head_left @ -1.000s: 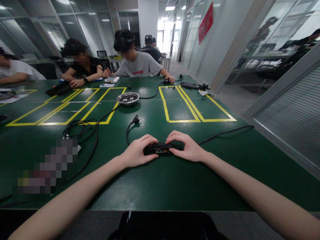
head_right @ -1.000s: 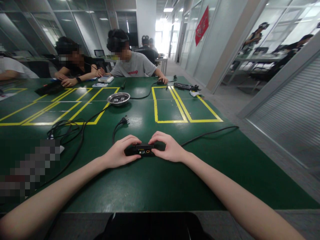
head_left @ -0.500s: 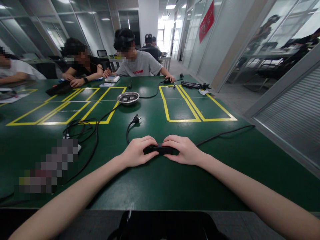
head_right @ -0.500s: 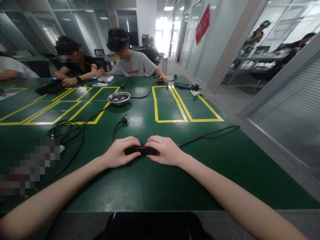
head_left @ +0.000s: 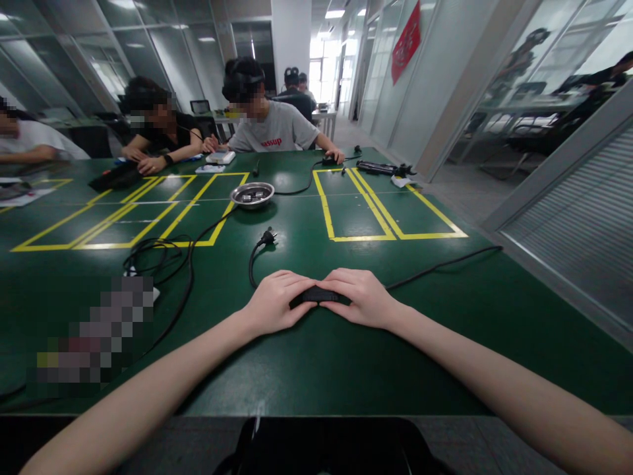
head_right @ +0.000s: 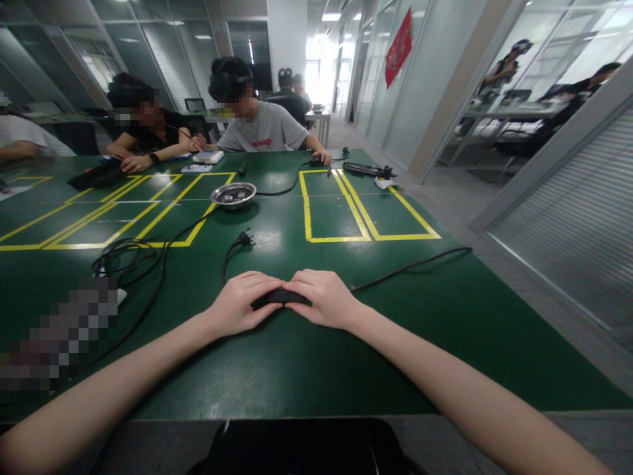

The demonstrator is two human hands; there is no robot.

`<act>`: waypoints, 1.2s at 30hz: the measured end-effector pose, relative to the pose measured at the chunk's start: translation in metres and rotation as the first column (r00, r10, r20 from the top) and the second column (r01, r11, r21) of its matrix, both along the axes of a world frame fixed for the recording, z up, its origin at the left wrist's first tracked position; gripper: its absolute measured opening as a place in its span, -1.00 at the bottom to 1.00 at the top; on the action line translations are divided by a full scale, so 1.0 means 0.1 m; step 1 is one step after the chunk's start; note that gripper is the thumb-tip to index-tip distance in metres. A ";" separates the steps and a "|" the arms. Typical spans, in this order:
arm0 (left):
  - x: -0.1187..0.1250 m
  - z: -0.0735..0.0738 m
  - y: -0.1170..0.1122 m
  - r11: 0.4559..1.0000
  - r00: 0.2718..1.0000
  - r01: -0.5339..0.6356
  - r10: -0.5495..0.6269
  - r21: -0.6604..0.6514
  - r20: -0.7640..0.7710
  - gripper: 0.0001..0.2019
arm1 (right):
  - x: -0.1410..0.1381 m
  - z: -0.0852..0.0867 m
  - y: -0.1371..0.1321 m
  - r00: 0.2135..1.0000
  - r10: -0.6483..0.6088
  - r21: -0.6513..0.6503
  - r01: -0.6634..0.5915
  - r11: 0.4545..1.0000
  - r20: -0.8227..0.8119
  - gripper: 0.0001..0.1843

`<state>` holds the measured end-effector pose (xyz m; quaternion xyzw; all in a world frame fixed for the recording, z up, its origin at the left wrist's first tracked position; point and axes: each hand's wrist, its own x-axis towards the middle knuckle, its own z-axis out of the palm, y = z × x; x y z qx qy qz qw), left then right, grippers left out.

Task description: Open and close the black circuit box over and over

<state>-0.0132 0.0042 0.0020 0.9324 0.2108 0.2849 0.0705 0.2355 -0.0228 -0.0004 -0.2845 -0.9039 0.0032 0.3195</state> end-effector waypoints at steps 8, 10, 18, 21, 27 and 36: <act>-0.02 -0.05 0.01 0.998 0.999 -0.036 0.035 -0.051 -0.013 -0.71 | 0.03 0.01 0.02 1.000 -0.024 -0.177 0.022 0.984 -0.005 -0.75; -0.02 -0.07 0.01 0.997 0.999 -0.048 0.048 -0.054 -0.002 -0.68 | 0.04 0.01 0.03 0.999 -0.035 -0.173 0.040 0.984 0.029 -0.79; -0.02 -0.04 0.01 0.997 0.998 -0.058 0.057 -0.043 -0.033 -0.73 | 0.05 -0.01 0.05 1.000 -0.032 -0.198 0.031 0.980 -0.001 -0.76; -0.01 -0.03 0.01 0.995 0.997 -0.077 0.075 -0.060 -0.028 -0.72 | 0.05 0.00 0.06 0.999 -0.040 -0.201 0.043 0.979 0.021 -0.79; 0.00 0.00 0.00 0.994 0.993 -0.089 0.084 -0.057 -0.079 -0.69 | 0.04 0.03 0.06 0.998 0.013 -0.132 -0.005 0.991 0.058 -0.78; 0.01 0.04 -0.02 0.996 0.990 -0.075 0.069 -0.048 -0.120 -0.64 | 0.05 0.06 0.03 0.997 0.025 -0.085 -0.018 0.996 0.077 -0.78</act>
